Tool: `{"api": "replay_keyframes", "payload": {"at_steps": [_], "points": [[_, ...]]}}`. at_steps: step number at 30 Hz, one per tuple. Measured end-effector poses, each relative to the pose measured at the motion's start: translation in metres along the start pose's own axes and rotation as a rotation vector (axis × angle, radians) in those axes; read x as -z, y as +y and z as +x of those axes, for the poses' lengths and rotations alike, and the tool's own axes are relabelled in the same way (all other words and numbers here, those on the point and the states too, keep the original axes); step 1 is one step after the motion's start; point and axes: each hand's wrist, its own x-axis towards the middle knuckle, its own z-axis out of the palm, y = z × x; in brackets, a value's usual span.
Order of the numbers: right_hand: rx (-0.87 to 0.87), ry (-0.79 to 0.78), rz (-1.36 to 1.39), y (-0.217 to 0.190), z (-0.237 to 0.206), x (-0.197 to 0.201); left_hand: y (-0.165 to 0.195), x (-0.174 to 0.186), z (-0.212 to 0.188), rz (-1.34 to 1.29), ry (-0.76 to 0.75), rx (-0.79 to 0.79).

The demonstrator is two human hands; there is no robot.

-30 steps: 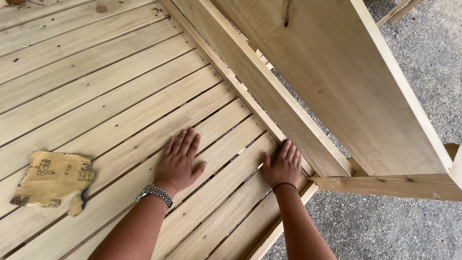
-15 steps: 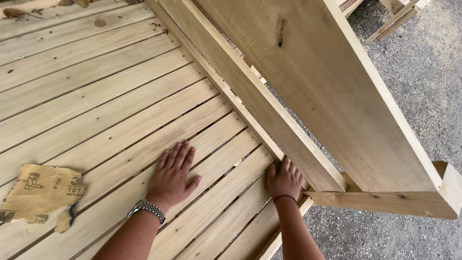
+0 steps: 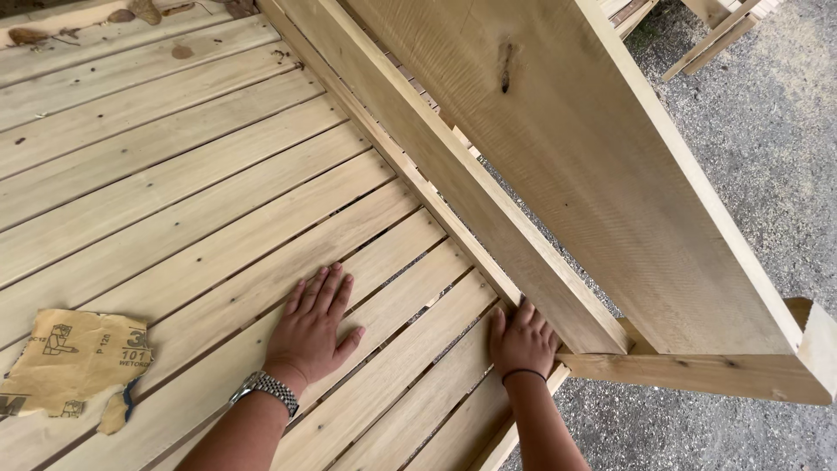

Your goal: The person sands the surface of a wooden bench using a sanding block and sandpaper. They move the sanding block back and forth across the slats and along the edges of the bench, smoothing the wood. The person occasionally switches hands and adjusts their grip on the sanding block.

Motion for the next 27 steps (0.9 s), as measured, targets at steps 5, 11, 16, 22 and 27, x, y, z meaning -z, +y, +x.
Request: {"api": "replay_keyframes", "payload": {"at_steps": [5, 11, 16, 22, 27], "points": [[-0.017, -0.018, -0.015, -0.030, 0.023, -0.010, -0.001, -0.002, 0.000, -0.014, 0.046, 0.009], [0.128, 0.044, 0.053, -0.061, 0.043, -0.016, -0.004, -0.002, 0.000, -0.002, 0.008, 0.003], [-0.005, 0.081, -0.023, 0.013, -0.003, -0.009, -0.005, 0.002, 0.002, -0.029, 0.060, 0.004], [-0.025, -0.007, -0.038, -0.056, 0.038, -0.022, -0.009, 0.002, 0.003, -0.020, 0.072, 0.019], [0.039, -0.004, 0.076, -0.054, 0.039, -0.020, -0.009, -0.001, 0.004, 0.008, 0.083, -0.006]]}}
